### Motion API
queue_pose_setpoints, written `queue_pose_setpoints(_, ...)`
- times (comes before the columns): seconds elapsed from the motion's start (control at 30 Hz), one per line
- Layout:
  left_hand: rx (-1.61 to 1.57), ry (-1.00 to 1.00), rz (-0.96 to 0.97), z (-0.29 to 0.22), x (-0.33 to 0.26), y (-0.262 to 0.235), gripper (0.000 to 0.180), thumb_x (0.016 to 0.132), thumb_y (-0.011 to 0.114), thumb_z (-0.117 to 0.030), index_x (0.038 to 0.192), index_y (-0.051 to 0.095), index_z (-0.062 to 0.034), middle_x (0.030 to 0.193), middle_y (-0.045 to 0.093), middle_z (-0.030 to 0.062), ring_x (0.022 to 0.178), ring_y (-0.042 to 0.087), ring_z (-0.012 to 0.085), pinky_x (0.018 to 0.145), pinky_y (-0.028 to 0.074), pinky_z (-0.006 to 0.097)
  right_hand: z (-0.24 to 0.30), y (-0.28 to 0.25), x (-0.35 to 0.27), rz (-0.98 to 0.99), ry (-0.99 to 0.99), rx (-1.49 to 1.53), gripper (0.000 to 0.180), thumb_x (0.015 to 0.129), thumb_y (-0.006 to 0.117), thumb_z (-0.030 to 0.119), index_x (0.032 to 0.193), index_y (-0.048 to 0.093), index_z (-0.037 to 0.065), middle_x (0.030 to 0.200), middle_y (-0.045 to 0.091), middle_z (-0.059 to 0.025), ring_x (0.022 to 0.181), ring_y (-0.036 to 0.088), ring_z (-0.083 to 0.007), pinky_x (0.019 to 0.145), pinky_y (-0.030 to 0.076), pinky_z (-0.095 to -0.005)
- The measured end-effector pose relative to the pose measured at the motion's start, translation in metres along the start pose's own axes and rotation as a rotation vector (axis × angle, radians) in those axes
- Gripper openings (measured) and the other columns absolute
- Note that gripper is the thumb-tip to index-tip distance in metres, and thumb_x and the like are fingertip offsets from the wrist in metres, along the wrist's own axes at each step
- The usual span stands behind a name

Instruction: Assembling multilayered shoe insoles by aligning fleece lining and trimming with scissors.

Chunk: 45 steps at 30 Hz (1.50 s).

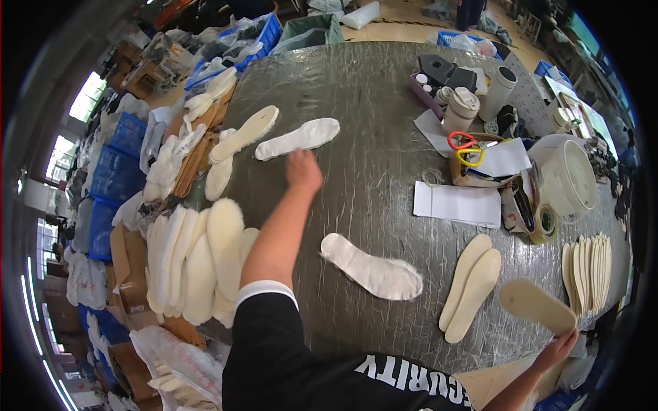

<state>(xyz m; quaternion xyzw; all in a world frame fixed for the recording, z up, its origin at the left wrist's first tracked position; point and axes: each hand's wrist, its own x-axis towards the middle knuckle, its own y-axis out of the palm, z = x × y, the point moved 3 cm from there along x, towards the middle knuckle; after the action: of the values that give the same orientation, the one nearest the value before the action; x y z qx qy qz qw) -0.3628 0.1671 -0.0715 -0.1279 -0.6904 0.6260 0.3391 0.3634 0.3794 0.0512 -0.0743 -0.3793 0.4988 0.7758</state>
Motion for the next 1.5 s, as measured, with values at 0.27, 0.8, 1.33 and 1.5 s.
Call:
queue_pose_setpoints(0.27,-0.251,-1.544,-0.061,0.253,0.008,0.034,0.094,0.083,0.052,-0.065,0.148,0.020,-0.0055,0.152,0.013,0.0306,0.135,0.023,0.0538,0.109,0.022,0.062,-0.086,-0.081,-0.009,0.117,0.175,-0.310,0.035,0.102,0.045,0.026,0.121,0.056,-0.002,0.109,0.063,-0.0118,0.093,0.060,-0.0185,0.081,0.048,-0.0293)
queue_pose_setpoints(0.8,-0.223,0.201,0.228,0.113,0.090,0.020,0.089,0.059,0.085,-0.040,0.134,0.048,-0.0112,0.127,0.057,0.0139,0.121,0.050,0.0332,0.100,0.040,0.049,-0.053,-0.049,0.005,0.007,0.098,-0.550,0.042,0.092,0.053,0.032,0.101,0.064,-0.008,0.101,0.066,-0.0257,0.092,0.063,-0.0384,0.079,0.050,-0.0445)
queue_pose_setpoints(1.33,-0.839,0.122,0.669,-0.053,-0.115,-0.147,0.061,0.074,0.075,-0.028,0.123,0.053,0.0015,0.110,0.064,0.0221,0.102,0.063,0.0340,0.087,0.049,0.041,-0.082,-0.092,-0.033,0.035,0.187,-0.080,0.036,0.101,0.048,0.023,0.122,0.057,-0.004,0.107,0.065,-0.0102,0.091,0.060,-0.0160,0.077,0.050,-0.0295)
queue_pose_setpoints(1.5,-0.597,0.400,0.801,-0.122,-0.281,-0.177,0.096,0.070,0.079,-0.032,0.144,0.027,-0.0022,0.124,0.053,0.0236,0.114,0.053,0.0393,0.097,0.043,0.045,-0.013,-0.081,-0.050,0.099,0.129,0.203,0.025,0.101,0.051,0.021,0.111,0.062,0.002,0.090,0.060,0.0019,0.072,0.047,-0.0037,0.062,0.039,-0.0206)
